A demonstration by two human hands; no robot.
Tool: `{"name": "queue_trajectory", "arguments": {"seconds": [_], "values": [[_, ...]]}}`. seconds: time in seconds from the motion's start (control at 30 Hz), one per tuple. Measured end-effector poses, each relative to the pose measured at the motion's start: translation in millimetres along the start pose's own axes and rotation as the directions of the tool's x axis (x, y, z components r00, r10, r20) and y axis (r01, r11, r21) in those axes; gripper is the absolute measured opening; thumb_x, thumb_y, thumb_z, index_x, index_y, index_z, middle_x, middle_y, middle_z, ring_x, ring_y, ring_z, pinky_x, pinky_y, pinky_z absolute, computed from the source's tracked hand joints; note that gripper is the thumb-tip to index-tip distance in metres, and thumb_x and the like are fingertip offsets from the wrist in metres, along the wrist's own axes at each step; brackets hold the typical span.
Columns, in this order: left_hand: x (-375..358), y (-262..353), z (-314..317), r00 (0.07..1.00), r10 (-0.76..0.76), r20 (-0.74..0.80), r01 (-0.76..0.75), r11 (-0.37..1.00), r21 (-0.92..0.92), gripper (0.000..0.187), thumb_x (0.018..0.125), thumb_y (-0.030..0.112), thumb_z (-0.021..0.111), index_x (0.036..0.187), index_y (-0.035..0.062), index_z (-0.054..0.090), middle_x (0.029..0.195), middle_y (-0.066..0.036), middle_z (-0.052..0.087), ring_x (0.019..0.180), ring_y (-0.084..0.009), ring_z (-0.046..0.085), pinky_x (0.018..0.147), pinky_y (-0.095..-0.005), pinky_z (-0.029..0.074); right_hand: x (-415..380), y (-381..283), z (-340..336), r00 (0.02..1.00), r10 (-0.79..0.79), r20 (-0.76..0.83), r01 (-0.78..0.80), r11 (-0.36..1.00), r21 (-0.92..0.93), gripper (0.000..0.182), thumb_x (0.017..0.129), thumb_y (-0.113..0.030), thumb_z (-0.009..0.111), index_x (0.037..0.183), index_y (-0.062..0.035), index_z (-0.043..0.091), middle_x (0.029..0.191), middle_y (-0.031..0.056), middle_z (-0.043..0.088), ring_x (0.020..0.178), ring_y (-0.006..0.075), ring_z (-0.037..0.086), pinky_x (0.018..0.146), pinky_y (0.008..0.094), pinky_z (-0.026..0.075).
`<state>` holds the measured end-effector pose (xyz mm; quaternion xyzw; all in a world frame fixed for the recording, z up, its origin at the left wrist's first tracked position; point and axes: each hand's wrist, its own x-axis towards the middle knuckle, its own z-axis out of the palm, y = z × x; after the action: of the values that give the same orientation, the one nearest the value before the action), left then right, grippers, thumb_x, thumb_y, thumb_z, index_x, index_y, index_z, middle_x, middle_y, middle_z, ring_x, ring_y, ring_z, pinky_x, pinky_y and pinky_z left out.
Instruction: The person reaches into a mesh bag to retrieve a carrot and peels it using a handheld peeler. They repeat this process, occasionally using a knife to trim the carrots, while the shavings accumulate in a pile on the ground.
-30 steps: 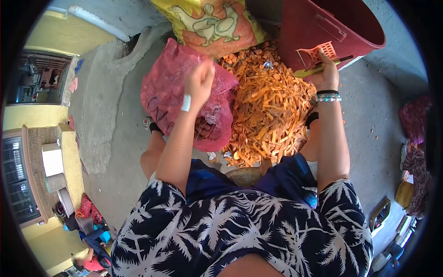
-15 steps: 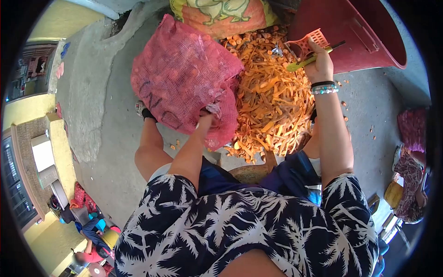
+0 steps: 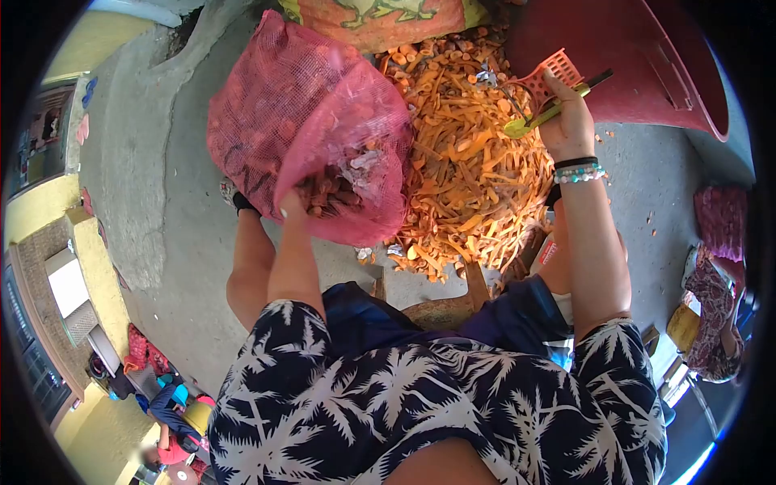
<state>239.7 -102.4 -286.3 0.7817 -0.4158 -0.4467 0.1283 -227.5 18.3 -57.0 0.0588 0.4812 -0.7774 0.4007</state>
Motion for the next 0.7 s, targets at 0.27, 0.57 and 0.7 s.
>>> {"name": "queue_trajectory", "arguments": {"seconds": [0.27,0.57,0.7], "values": [[34,-3,7,0.995,-0.092,0.036,0.098,0.957,-0.272,0.017,0.083,0.02,0.043,0.086,0.0105,0.056,0.069,-0.002,0.056,0.054,-0.0128,0.052,0.046,-0.0276,0.043,0,10,2,0.999,0.025,0.02,-0.025,0.999,-0.024,0.012,0.085,-0.002,0.052,0.096,-0.0011,0.056,0.093,0.0079,0.061,0.084,0.0184,0.06,0.069,0.0301,0.051],[140,74,-84,0.994,-0.023,-0.105,-0.017,0.931,-0.365,0.015,0.082,0.018,0.044,0.088,0.0101,0.056,0.069,-0.003,0.056,0.054,-0.0137,0.052,0.045,-0.0267,0.042,3,12,-1,0.999,0.023,0.04,-0.022,0.999,-0.043,0.018,0.084,0.0,0.052,0.101,0.0013,0.053,0.097,0.0089,0.057,0.087,0.0183,0.058,0.077,0.0298,0.049],[138,71,-65,0.999,0.037,-0.04,-0.046,0.962,-0.269,0.018,0.082,0.021,0.044,0.088,0.0088,0.057,0.072,-0.005,0.057,0.057,-0.0155,0.054,0.045,-0.0284,0.042,3,16,3,1.0,0.017,0.017,-0.016,0.998,-0.063,0.019,0.083,0.001,0.053,0.102,0.001,0.052,0.097,0.0096,0.057,0.087,0.0184,0.058,0.076,0.0294,0.05]]}}
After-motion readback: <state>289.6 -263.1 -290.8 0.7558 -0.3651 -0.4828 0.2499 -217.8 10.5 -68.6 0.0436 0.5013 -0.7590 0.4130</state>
